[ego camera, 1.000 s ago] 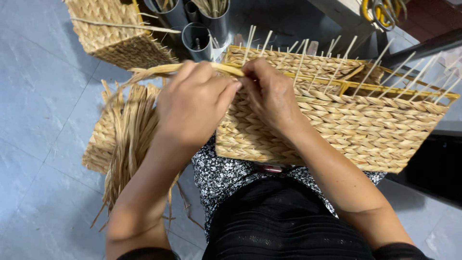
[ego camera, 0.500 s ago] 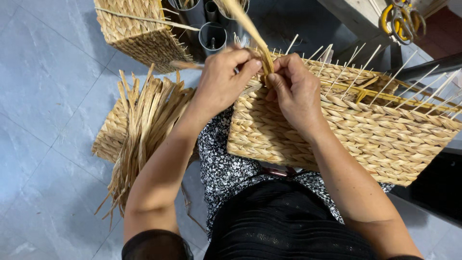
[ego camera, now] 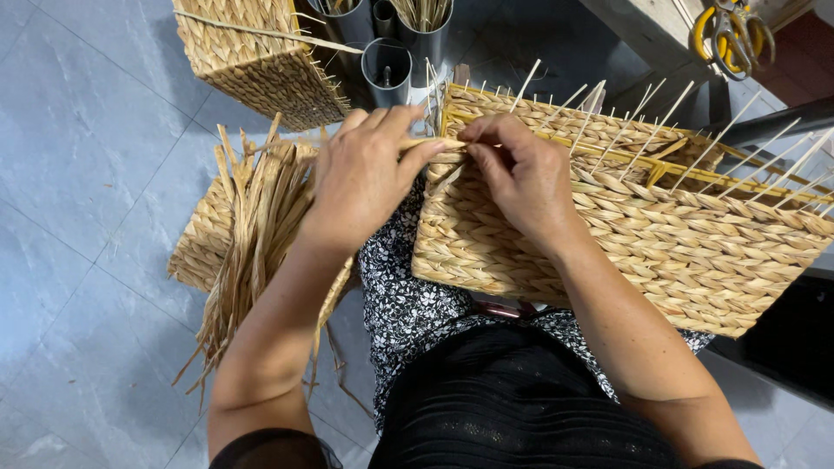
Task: The person wraps a long woven water hyacinth strand around the rim of a rectangular basket frame, tucking and threading the strand along the edge while the basket rests on their lap. They pull the strand tight, rotate the basket to reach new sections, and continue binding the rim by hand.
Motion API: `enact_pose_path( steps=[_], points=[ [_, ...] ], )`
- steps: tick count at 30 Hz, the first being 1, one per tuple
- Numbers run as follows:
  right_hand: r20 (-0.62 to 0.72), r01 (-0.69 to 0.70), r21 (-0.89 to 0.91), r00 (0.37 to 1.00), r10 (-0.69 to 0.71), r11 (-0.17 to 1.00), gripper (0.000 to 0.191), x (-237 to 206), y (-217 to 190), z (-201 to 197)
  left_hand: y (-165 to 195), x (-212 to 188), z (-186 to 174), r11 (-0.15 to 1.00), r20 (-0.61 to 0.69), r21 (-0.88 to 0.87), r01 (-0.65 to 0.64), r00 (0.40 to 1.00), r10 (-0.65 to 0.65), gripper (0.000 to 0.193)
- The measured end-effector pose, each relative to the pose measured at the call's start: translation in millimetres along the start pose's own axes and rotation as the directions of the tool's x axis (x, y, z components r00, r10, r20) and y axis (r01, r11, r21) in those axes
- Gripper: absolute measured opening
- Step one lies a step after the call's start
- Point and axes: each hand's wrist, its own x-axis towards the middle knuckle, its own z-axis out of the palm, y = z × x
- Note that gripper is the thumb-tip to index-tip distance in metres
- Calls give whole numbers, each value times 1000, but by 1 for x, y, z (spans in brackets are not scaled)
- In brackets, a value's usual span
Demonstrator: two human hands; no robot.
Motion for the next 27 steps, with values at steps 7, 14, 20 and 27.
enact_pose_path(
  steps=[7,14,20,27],
  points=[
    [-46,-144,13,988,144,990,8,0,6,6,-8,5,-10,998,143,40,52,988,-57,19],
    [-23,-181,52,983,182,982,11,2,10,3,21,-7,1,959,-49,88,-268,961,273,37],
    [-144,-21,-134,990,2,991,12,-3,-2,-10,11,4,4,995,231,13,-103,968,97,19],
    [8,194,-164,981,-195,967,26,3,-10,2,6,10,-18,964,-16,-8,-264,964,264,12]
  ],
)
